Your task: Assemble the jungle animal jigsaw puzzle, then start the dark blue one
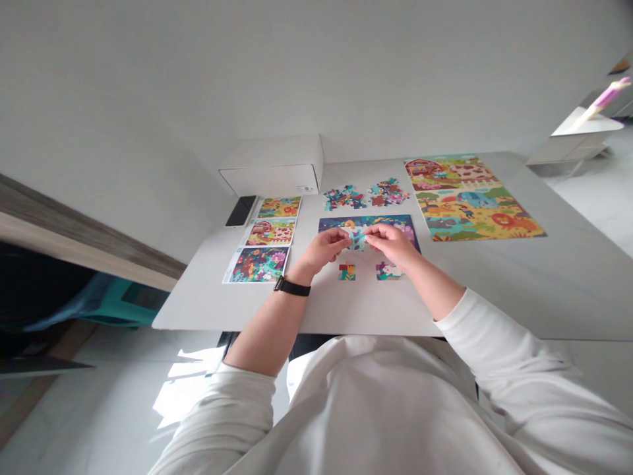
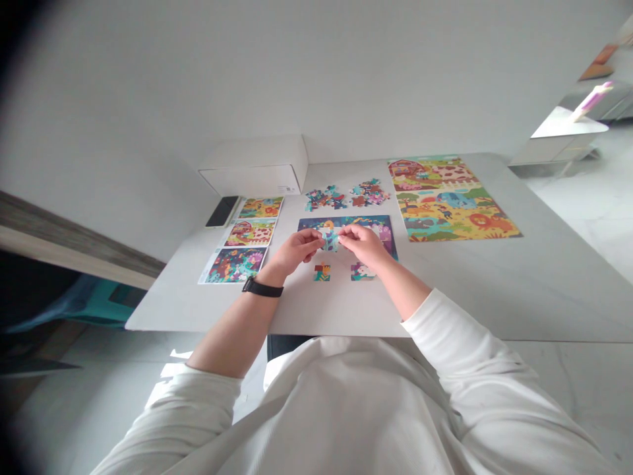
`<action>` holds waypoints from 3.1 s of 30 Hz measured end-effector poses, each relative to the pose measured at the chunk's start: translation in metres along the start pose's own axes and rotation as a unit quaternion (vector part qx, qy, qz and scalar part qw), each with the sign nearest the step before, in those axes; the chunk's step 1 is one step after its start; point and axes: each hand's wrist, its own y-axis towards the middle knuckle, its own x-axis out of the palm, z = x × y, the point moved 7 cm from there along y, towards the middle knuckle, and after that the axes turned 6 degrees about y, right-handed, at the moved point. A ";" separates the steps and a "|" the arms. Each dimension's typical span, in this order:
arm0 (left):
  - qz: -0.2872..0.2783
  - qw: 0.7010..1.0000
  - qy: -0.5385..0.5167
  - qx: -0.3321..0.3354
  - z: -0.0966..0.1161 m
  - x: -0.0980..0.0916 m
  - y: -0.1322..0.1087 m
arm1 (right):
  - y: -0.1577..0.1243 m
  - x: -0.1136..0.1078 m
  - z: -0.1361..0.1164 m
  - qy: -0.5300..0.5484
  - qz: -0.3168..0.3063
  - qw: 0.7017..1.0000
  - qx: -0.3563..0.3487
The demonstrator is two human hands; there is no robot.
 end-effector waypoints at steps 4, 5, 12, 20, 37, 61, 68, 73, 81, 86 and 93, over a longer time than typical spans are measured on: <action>0.003 1.000 0.019 0.006 0.003 -0.006 -0.001 | -0.001 0.000 0.000 0.006 0.002 1.000 0.009; 0.013 1.000 0.024 0.008 0.004 -0.011 -0.001 | -0.001 -0.001 0.000 0.006 0.005 1.000 0.013; 0.101 0.994 0.039 0.004 0.014 -0.069 -0.011 | -0.001 -0.005 -0.002 0.015 0.018 0.999 0.030; 0.115 0.983 0.134 -0.054 0.014 -0.108 -0.028 | 0.000 -0.006 0.000 0.025 0.013 0.999 0.019; -0.085 0.943 0.279 -0.162 -0.016 -0.080 -0.054 | -0.002 -0.005 -0.005 0.008 0.003 1.000 0.018; -0.069 0.924 0.371 -0.061 -0.022 -0.075 -0.046 | -0.030 0.051 -0.017 -0.351 -0.195 0.894 -0.201; -0.092 0.924 0.369 -0.049 -0.024 -0.074 -0.044 | -0.034 0.062 -0.008 -0.443 -0.225 0.853 -0.159; -0.097 0.923 0.368 -0.064 -0.023 -0.073 -0.046 | -0.036 0.058 -0.009 -0.453 -0.234 0.845 -0.161; -0.105 0.924 0.361 -0.062 -0.022 -0.072 -0.048 | -0.039 0.055 -0.015 -0.464 -0.240 0.840 -0.149; -0.108 0.924 0.362 -0.065 -0.023 -0.072 -0.048 | -0.039 0.056 -0.015 -0.458 -0.242 0.843 -0.147; -0.110 0.925 0.359 -0.063 -0.022 -0.072 -0.049 | -0.039 0.056 -0.013 -0.451 -0.235 0.846 -0.162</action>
